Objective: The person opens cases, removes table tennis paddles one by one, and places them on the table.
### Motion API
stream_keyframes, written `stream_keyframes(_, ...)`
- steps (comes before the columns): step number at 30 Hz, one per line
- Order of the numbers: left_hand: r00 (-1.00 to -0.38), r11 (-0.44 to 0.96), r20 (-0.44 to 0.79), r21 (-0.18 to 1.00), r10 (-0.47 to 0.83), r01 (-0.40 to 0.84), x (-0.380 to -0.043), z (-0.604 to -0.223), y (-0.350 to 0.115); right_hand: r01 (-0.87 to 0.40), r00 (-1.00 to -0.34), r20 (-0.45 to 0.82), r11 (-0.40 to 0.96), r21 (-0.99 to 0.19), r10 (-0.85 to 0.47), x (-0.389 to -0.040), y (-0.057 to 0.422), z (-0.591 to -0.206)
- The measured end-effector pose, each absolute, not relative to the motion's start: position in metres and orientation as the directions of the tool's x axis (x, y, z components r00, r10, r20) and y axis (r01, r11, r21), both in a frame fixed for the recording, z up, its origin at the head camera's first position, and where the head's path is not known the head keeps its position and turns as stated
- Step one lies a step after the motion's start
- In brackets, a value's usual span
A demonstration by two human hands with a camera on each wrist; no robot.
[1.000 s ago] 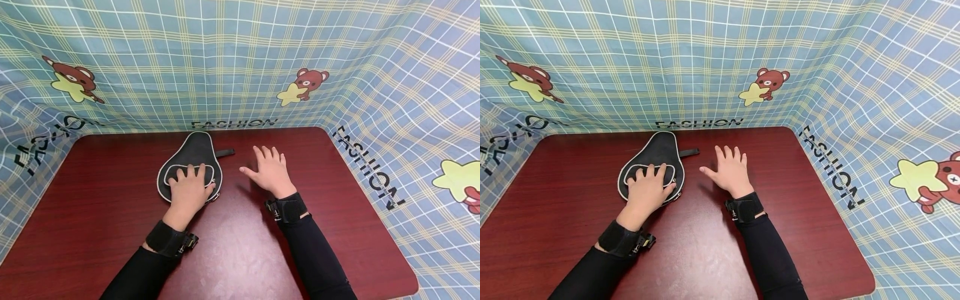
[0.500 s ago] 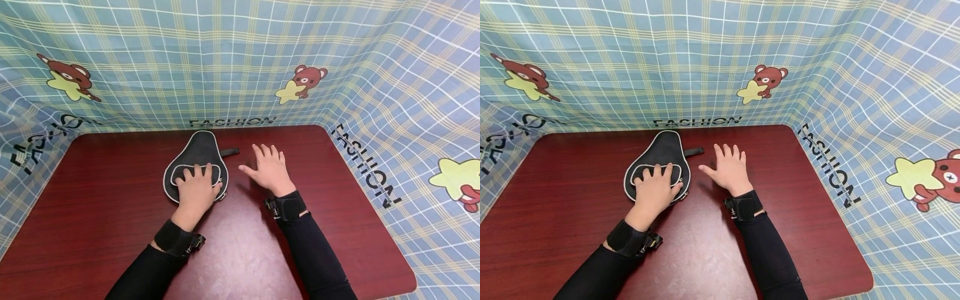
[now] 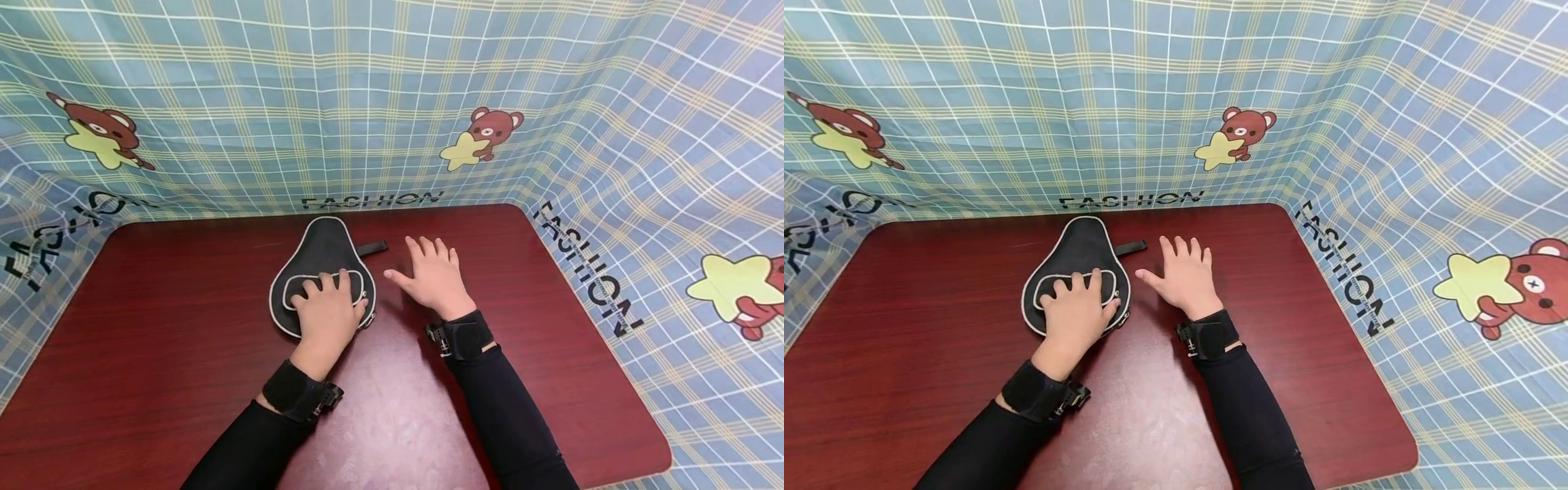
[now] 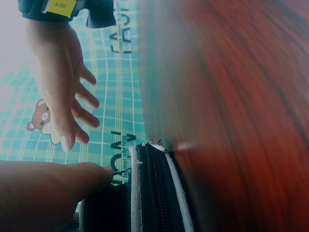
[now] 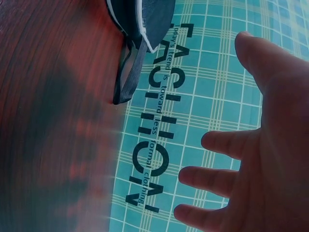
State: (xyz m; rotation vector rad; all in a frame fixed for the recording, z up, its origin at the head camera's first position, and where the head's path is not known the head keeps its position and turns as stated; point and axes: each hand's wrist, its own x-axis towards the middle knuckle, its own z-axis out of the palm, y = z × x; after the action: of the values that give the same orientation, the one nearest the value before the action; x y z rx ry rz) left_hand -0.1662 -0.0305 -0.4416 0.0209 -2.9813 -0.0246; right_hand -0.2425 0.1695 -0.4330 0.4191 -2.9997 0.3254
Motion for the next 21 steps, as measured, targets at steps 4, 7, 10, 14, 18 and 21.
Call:
stream_keyframes(4, -0.988, 0.999, 0.154, 0.028, -0.021, -0.017, -0.165, -0.440, -0.028, -0.282, -0.957, 0.119, 0.939, -0.198, -0.263, -0.243, 0.170, -0.434)
stream_keyframes(7, -0.992, 0.999, 0.124, 0.048, -0.021, -0.015, -0.167, -0.438, -0.029, -0.277, -0.960, 0.109, 0.941, -0.196, -0.260, -0.243, 0.172, -0.434)
stream_keyframes(10, -0.996, 0.997, 0.086, 0.078, -0.002, 0.004, -0.171, -0.438, -0.033, -0.266, -0.963, 0.101, 0.944, -0.198, -0.250, -0.243, 0.174, -0.432)
stream_keyframes(14, -0.997, 0.991, 0.059, 0.118, 0.048, 0.055, -0.175, -0.440, -0.049, -0.252, -0.966, 0.100, 0.948, -0.194, -0.237, -0.242, 0.173, -0.431)
stream_keyframes(18, -0.991, 0.983, 0.073, 0.142, 0.110, 0.119, -0.174, -0.441, -0.077, -0.257, -0.965, 0.093, 0.950, -0.179, -0.244, -0.244, 0.169, -0.436)
stream_keyframes(21, -0.982, 0.971, 0.083, 0.155, 0.170, 0.181, -0.176, -0.444, -0.095, -0.250, -0.968, 0.083, 0.954, -0.167, -0.239, -0.245, 0.172, -0.440)
